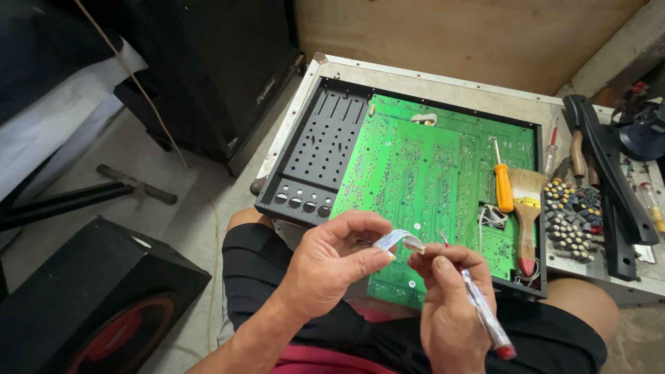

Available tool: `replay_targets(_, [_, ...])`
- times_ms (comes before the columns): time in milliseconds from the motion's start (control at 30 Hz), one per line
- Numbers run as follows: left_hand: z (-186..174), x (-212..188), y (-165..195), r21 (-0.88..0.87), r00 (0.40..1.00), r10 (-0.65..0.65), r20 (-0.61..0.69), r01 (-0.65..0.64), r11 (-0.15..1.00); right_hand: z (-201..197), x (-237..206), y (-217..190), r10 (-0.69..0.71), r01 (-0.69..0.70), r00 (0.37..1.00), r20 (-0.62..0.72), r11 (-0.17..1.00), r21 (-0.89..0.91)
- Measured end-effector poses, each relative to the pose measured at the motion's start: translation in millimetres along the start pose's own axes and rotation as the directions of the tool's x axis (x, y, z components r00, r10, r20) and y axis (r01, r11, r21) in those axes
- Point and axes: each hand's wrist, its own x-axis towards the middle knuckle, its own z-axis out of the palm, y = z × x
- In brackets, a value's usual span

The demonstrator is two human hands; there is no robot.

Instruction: The person sits on the floor with a large green circuit board on their lap and uses a screwdriver to loosen and tighten screws securing a white ribbon cable connector to the board's edge. They reposition the board, handle the connector and cable, and work on the fastener repeatedly.

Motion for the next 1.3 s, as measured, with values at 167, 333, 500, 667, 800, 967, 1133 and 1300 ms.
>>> replay_targets(167, [4.9, -0.9, 1.6, -0.013, 0.998, -0.057, -0.023, 0.056, 0.998, 1.7, -0.5, -3.1, 0.085, -0.085, 0.996, 0.007, 0.996, 0.008])
replay_targets(333, [8.3, -1.4, -4.2, -0.006, 0.992, -0.119, -0.047, 0.119, 0.993, -0.7, -4.3, -7.4, 0.147, -0.148, 0.989, 0.015, 0.989, 0.016])
replay_targets(500, [12.2, -0.7, -15.9, 0.0, 0.955, -0.193, -0.223, 0.198, 0.98, -6.3, -9.0, -10.4, 0.192, -0.193, 0.981, 0.038, 0.981, 0.029])
replay_targets(667, [13.8, -1.8, -23.9, -0.009, 0.924, -0.222, -0.311, 0.231, 0.973, -8.3, -14.3, -15.8, 0.186, -0.197, 0.977, 0.107, 0.975, 0.104])
replay_targets(800, [19.1, -7.3, -31.4, 0.043, 0.932, -0.182, -0.313, 0.206, 0.978, -9.0, -19.9, -21.4, 0.171, -0.168, 0.984, 0.049, 0.985, -0.048])
replay_targets(967, [22.6, -13.2, -35.4, 0.097, 0.973, -0.082, -0.217, 0.105, 0.99, -9.9, -21.2, -22.1, 0.152, -0.147, 0.988, 0.039, 0.982, -0.119])
replay_targets(1133, [16.7, -10.2, -27.1, 0.087, 0.987, -0.052, -0.153, 0.065, 0.994, -17.9, -13.9, -33.0, 0.208, -0.193, 0.975, 0.077, 0.967, -0.165])
replay_targets(1300, [13.2, -8.1, -26.4, 0.049, 0.992, -0.055, -0.114, 0.061, 0.997, -19.3, -11.6, -38.2, 0.263, -0.237, 0.965, 0.012, 0.888, -0.393])
